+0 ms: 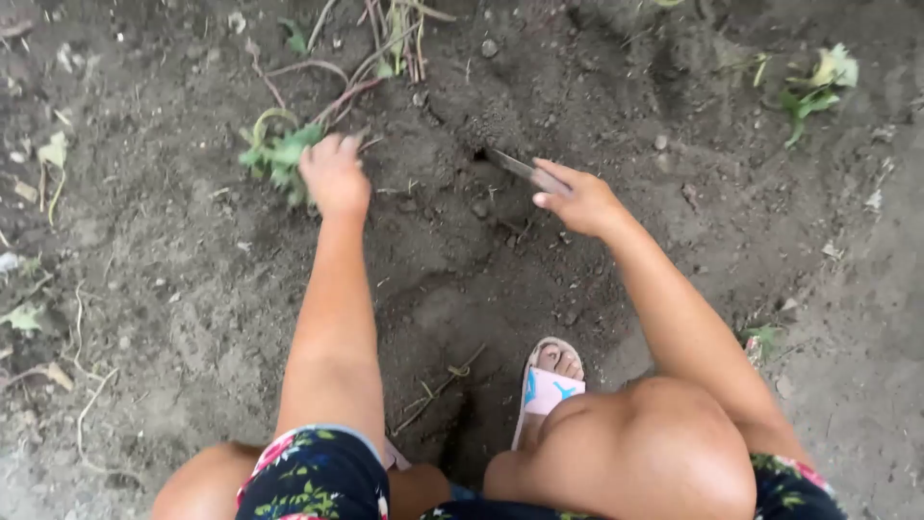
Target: Planting sweet potato vine cuttings into garden soil using a hand trowel.
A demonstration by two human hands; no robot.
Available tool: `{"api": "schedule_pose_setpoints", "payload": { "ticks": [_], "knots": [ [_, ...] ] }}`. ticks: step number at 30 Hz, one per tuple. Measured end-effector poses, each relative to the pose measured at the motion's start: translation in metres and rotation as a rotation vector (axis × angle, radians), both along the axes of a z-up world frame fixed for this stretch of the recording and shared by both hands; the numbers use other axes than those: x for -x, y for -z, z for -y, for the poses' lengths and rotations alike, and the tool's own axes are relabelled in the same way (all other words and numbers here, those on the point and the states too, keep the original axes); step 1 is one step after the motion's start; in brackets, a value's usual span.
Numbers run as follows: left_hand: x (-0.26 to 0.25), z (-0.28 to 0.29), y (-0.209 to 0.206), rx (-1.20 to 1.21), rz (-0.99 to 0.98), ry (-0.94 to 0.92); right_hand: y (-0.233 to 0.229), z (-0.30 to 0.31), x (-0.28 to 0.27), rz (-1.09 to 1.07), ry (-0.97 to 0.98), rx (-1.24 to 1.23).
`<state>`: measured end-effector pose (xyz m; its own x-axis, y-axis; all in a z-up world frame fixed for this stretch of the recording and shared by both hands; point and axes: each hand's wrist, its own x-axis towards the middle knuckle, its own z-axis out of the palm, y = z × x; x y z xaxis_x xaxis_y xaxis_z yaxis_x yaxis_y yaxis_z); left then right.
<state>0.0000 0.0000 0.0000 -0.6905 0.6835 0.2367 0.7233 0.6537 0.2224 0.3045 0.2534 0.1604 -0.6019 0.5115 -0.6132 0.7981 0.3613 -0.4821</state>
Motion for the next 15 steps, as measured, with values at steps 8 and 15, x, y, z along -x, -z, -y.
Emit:
{"api": "schedule_pose_setpoints", "payload": {
  "ticks": [8,15],
  "knots": [
    [0.019,0.01,-0.052,-0.473,0.275,-0.304,-0.05,0.002,-0.028,-0.137,0.004,0.076],
    [0.0,-0.021,-0.159,-0.685,0.193,0.067,-0.062,-0.013,-0.053,-0.342,0.48,0.233]
  ]
}}
